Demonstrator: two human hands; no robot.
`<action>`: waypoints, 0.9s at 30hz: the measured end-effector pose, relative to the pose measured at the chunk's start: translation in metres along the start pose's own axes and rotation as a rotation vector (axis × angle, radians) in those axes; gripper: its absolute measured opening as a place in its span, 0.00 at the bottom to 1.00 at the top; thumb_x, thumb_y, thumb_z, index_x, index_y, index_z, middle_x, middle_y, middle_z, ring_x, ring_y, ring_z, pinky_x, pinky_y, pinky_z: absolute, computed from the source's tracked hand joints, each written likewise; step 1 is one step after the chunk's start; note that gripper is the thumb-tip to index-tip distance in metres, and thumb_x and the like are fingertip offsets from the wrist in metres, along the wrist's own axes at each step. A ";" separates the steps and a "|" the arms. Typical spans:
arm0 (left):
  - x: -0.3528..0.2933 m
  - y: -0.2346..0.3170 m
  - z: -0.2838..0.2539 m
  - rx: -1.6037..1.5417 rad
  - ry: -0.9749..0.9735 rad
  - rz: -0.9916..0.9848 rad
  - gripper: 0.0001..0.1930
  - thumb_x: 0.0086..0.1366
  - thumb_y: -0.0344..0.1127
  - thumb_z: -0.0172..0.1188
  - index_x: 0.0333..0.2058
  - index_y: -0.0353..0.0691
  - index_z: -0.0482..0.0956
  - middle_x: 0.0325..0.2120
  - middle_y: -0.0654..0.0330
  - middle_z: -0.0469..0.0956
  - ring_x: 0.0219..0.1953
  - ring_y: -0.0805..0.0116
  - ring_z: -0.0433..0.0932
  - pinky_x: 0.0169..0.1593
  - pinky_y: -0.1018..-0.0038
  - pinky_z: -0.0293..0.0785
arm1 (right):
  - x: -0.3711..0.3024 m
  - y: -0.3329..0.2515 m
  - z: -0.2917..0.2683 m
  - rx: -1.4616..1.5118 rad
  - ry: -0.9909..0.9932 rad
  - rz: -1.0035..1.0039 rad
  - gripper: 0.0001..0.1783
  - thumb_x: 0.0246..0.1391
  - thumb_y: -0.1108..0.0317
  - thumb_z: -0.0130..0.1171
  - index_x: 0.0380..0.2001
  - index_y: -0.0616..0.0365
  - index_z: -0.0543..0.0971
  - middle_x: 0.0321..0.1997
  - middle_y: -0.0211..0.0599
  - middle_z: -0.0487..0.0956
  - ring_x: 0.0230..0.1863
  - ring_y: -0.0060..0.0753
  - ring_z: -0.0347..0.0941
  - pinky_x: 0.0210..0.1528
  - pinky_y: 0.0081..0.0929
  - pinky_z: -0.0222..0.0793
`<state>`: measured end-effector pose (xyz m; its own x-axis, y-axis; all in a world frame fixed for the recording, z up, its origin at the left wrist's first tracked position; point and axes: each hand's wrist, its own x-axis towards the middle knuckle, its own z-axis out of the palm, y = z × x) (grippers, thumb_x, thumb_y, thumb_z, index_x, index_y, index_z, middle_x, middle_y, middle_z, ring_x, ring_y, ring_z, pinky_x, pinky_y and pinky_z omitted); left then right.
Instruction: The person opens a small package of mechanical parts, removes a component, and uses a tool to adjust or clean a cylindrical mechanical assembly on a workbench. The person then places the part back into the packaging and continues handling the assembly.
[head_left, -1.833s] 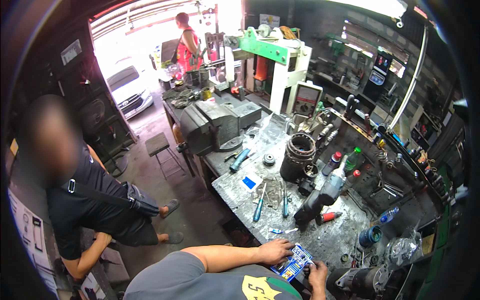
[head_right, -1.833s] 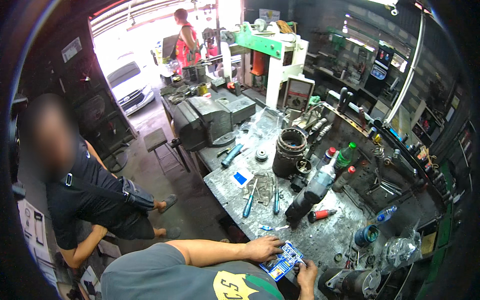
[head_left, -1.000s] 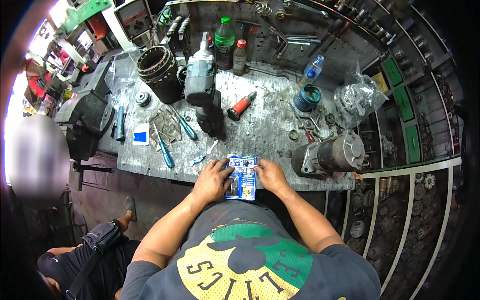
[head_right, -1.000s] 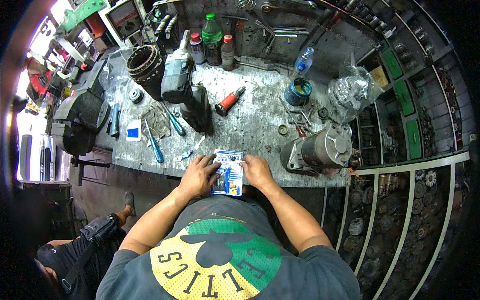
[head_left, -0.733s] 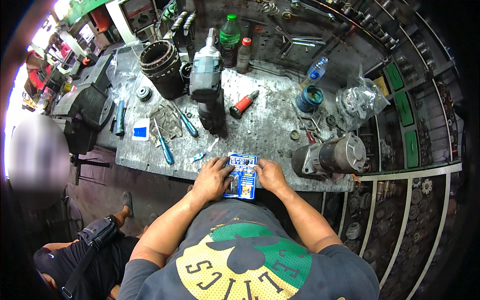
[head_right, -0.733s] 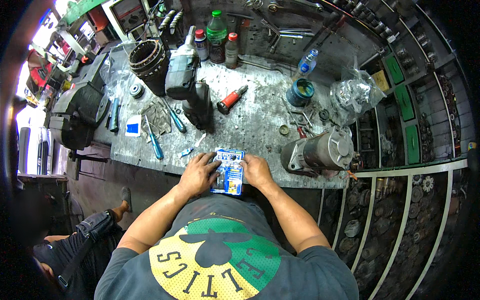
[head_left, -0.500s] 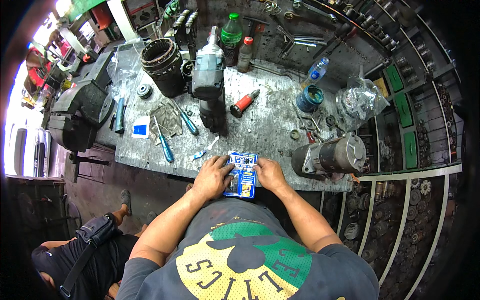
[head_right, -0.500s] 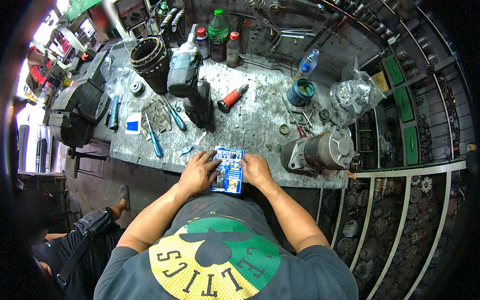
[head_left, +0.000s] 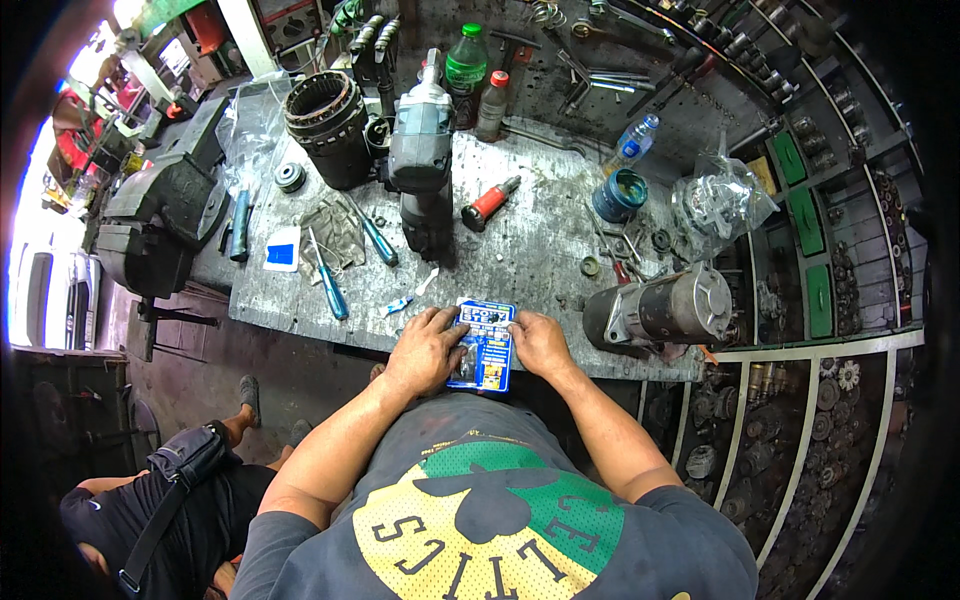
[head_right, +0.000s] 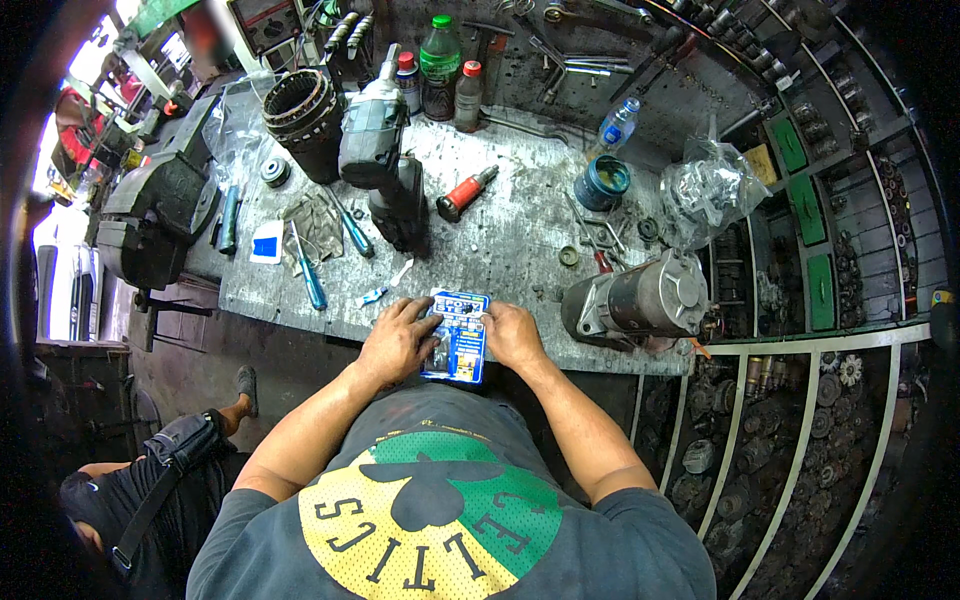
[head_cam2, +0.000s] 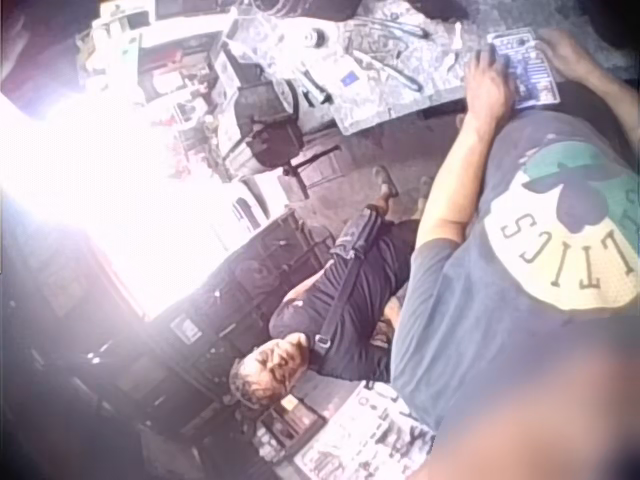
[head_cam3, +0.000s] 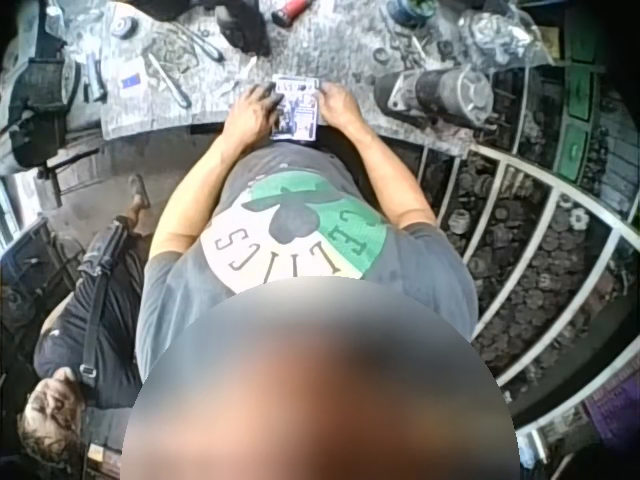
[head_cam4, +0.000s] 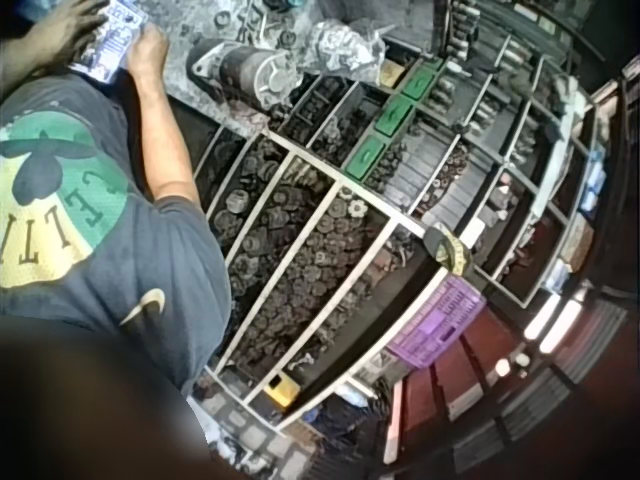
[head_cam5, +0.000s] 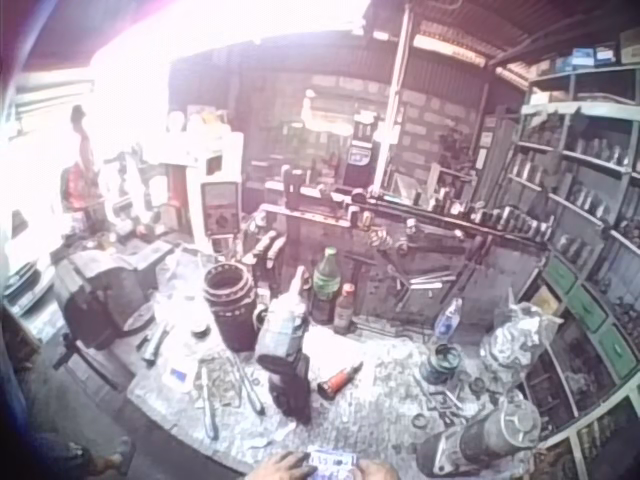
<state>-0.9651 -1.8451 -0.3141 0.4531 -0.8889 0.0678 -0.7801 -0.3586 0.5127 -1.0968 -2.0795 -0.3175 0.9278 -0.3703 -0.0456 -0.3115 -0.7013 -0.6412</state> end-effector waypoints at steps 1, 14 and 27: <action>0.000 0.000 0.000 0.000 -0.001 -0.002 0.24 0.70 0.44 0.69 0.62 0.44 0.85 0.68 0.50 0.75 0.70 0.44 0.71 0.73 0.50 0.68 | 0.000 0.000 0.000 -0.005 0.005 -0.002 0.10 0.64 0.67 0.64 0.36 0.64 0.84 0.38 0.59 0.85 0.44 0.67 0.83 0.49 0.58 0.78; -0.001 -0.001 0.000 -0.003 0.006 -0.001 0.24 0.70 0.43 0.69 0.61 0.43 0.85 0.68 0.50 0.75 0.70 0.44 0.71 0.73 0.50 0.67 | 0.001 -0.002 0.000 0.003 0.008 0.017 0.09 0.63 0.68 0.64 0.35 0.64 0.84 0.37 0.58 0.85 0.45 0.67 0.83 0.49 0.59 0.77; 0.000 -0.002 0.001 -0.012 0.032 0.016 0.23 0.69 0.43 0.69 0.60 0.42 0.86 0.67 0.50 0.76 0.68 0.45 0.72 0.72 0.51 0.69 | 0.004 0.003 0.003 -0.010 0.045 -0.013 0.09 0.62 0.68 0.64 0.33 0.64 0.83 0.35 0.57 0.84 0.43 0.67 0.82 0.46 0.59 0.77</action>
<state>-0.9643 -1.8445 -0.3155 0.4543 -0.8848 0.1034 -0.7824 -0.3408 0.5213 -1.0935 -2.0814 -0.3224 0.9217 -0.3879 -0.0028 -0.3016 -0.7121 -0.6339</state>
